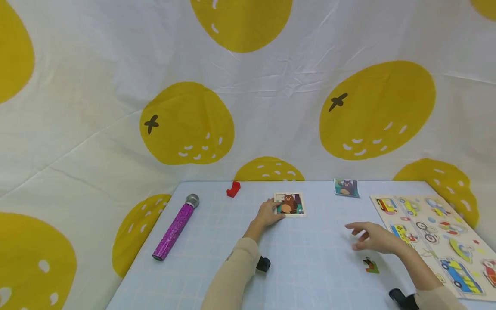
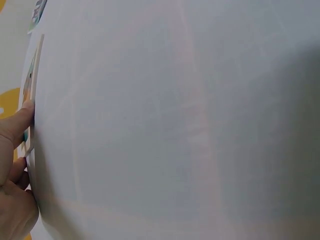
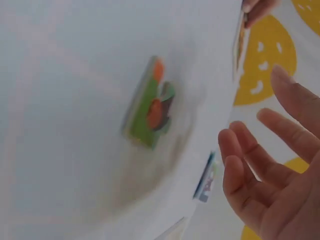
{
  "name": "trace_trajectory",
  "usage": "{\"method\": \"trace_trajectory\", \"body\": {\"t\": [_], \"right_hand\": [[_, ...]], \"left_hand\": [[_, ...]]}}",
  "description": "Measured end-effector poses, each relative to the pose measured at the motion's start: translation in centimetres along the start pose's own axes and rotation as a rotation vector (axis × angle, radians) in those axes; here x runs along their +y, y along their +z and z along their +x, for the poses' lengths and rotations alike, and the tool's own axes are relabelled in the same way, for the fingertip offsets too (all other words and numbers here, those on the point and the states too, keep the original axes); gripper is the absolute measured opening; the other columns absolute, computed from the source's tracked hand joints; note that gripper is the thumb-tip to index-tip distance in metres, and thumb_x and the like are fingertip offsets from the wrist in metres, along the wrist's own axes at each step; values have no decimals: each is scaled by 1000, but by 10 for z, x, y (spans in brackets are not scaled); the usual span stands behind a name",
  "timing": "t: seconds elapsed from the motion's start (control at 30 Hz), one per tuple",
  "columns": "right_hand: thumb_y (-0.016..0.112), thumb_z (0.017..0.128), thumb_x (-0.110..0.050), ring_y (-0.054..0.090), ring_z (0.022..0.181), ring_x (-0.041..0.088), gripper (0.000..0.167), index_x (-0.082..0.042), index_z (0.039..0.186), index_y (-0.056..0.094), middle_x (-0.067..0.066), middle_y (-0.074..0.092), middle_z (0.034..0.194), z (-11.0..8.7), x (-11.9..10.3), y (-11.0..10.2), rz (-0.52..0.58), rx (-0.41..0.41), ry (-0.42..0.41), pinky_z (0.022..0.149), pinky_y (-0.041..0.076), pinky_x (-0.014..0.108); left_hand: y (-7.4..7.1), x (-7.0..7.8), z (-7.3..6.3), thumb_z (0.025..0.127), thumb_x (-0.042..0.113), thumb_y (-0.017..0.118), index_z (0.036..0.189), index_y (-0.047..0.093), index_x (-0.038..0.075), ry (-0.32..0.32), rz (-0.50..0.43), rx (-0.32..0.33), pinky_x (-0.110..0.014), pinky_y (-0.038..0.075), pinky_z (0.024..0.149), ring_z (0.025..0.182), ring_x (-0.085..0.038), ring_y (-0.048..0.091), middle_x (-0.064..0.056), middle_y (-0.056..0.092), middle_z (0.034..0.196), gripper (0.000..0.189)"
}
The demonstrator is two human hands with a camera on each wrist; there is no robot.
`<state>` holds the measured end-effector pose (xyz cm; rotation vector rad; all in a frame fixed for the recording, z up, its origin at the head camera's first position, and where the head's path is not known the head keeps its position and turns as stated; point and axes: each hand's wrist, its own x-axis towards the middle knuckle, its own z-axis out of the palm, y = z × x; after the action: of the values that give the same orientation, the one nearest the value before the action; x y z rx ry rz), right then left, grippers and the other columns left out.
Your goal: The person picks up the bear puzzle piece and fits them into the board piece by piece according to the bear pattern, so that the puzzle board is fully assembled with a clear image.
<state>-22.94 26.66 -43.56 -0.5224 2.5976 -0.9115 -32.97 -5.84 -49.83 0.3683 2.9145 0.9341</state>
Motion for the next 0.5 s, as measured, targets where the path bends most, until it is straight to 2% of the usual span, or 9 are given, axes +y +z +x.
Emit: {"method": "trace_trajectory", "body": {"t": [0.1, 0.17, 0.37, 0.5], "right_hand": [[78, 75, -23, 53, 79, 19, 57, 1, 123, 57, 10, 60, 97, -18, 9, 7, -25, -12, 95, 64, 47, 30], [79, 74, -26, 50, 76, 18, 54, -1, 118, 59, 6, 57, 91, -27, 15, 14, -31, -26, 121, 62, 44, 27], [80, 72, -30, 44, 69, 15, 47, -5, 105, 59, 3, 48, 80, -43, 24, 34, -27, -50, 63, 57, 36, 24], [80, 72, -25, 43, 71, 14, 40, -8, 100, 57, 4, 48, 82, -45, 26, 40, -106, 7, 1, 59, 37, 25]], "left_hand": [[0, 0, 0, 84, 24, 71, 130, 57, 6, -2, -14, 6, -48, 28, 110, 135, -37, 32, -20, 40, 144, 51], [1, -1, 1, 84, 25, 71, 130, 57, 6, 0, -7, 7, -48, 28, 110, 135, -38, 32, -20, 40, 144, 51], [2, 0, 1, 84, 25, 71, 130, 56, 5, 2, 10, 9, -47, 29, 110, 134, -37, 34, -19, 41, 143, 53], [2, 0, 0, 84, 24, 72, 130, 55, 4, -5, -11, 16, -46, 29, 110, 134, -37, 34, -18, 41, 144, 54]]}}
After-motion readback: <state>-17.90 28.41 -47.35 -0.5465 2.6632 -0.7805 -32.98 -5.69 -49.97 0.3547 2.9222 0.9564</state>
